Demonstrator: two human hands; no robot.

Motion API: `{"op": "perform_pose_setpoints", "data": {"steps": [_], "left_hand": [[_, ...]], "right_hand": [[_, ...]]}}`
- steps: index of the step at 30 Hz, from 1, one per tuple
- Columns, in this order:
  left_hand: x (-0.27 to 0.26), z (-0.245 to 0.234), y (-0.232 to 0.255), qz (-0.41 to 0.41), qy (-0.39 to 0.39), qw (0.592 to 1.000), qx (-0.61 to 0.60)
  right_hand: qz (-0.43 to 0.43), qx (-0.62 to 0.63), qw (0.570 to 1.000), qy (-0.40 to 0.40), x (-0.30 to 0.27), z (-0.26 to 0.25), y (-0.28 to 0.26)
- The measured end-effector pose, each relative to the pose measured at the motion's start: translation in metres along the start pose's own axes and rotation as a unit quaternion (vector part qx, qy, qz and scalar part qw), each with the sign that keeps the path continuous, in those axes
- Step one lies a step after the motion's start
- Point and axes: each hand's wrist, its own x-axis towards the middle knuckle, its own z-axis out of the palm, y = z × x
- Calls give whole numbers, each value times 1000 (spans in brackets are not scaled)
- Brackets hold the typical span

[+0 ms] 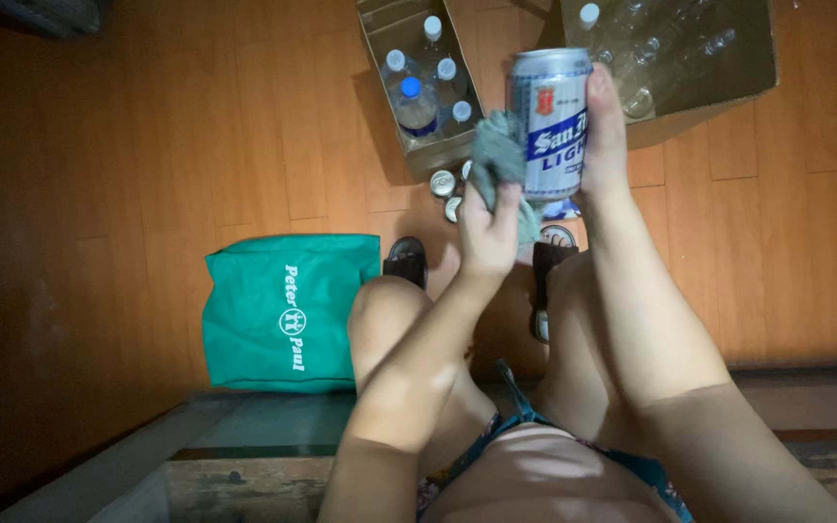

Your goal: The person sits on the floor and wipes multiple aluminum beverage cans with a cloth. They pick up each can from a cardboard box, wipe it thoroughly, and place it into a blue plastic six-pack carrier. The person repeats this process for several cans.

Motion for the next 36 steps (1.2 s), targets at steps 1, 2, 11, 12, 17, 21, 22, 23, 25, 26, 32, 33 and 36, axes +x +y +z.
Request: {"op": "perform_pose_setpoints", "data": {"steps": [1,2,11,12,17,21,22,23,25,26,32,33,36], "left_hand": [[-3,2,10,27,-5,1000,16],[-4,3,21,53,-10,998,31],[18,-7,60,201,-4,935,291],[23,-5,52,150,22,959,240],[25,2,18,-65,48,980,184],[1,10,28,102,-16,953,284],[-9,12,36,142,-33,937,319],[-15,14,44,180,-49,917,352],[-14,17,58,241,-67,877,411],[-14,16,64,269,-75,854,438],[5,-9,61,179,-13,928,326],[8,-12,53,169,-4,946,277],[19,-21,20,86,12,989,123]], "right_hand": [[-24,-60,998,16,3,-1,0],[-5,-83,997,6,4,-2,-2],[136,-61,983,-105,-9,23,-10],[102,-69,986,-113,-10,26,-6],[34,-57,997,-31,-6,15,7],[87,70,993,39,3,2,0],[113,108,987,41,4,1,-3],[108,93,989,28,3,3,-6],[99,63,993,3,2,7,-11],[92,34,995,-28,2,11,-12],[93,-3,989,-112,-7,32,-11],[88,4,990,-110,-8,34,-9],[30,-20,994,-102,-8,34,-8]]}}
